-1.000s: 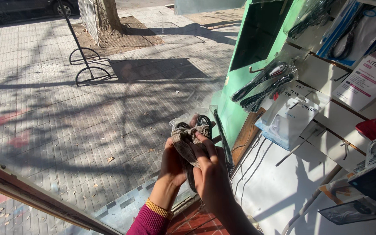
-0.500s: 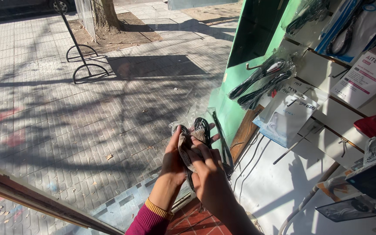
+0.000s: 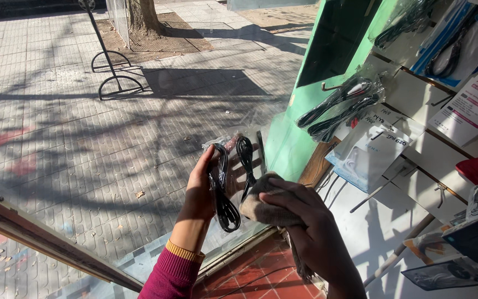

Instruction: The person cleans several items of electronics packaging and accessories with a cloth. They take a boxed cable from a display hook, wipe all sides of the box, and place it on a counter. They repeat this with another boxed cable and then wipe down several individual black cables in plastic bags before hanging one back on the display.

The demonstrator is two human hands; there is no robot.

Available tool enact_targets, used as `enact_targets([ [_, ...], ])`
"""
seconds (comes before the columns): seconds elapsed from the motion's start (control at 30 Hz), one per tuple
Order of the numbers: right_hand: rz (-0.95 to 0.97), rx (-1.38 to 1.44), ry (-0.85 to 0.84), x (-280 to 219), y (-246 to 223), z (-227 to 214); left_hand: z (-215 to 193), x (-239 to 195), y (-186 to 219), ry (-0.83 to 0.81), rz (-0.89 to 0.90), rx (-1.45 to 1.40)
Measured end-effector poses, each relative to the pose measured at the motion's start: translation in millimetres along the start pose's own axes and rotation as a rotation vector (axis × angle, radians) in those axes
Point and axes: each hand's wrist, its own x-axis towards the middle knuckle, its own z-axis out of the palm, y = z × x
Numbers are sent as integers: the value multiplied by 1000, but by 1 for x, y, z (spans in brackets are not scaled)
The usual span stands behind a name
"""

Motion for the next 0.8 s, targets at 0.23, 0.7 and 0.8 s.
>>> enact_targets([
  [0.23,-86,-368,195,53,18,79,-31,24,-16,-18,-43,-45],
  [0.7,-7,138,506,-4,7,12,-1,-15,36,-298,97,-128],
  [0.8,25,321,498,6,-2,-10,7,-23,47,-597,70,-272],
])
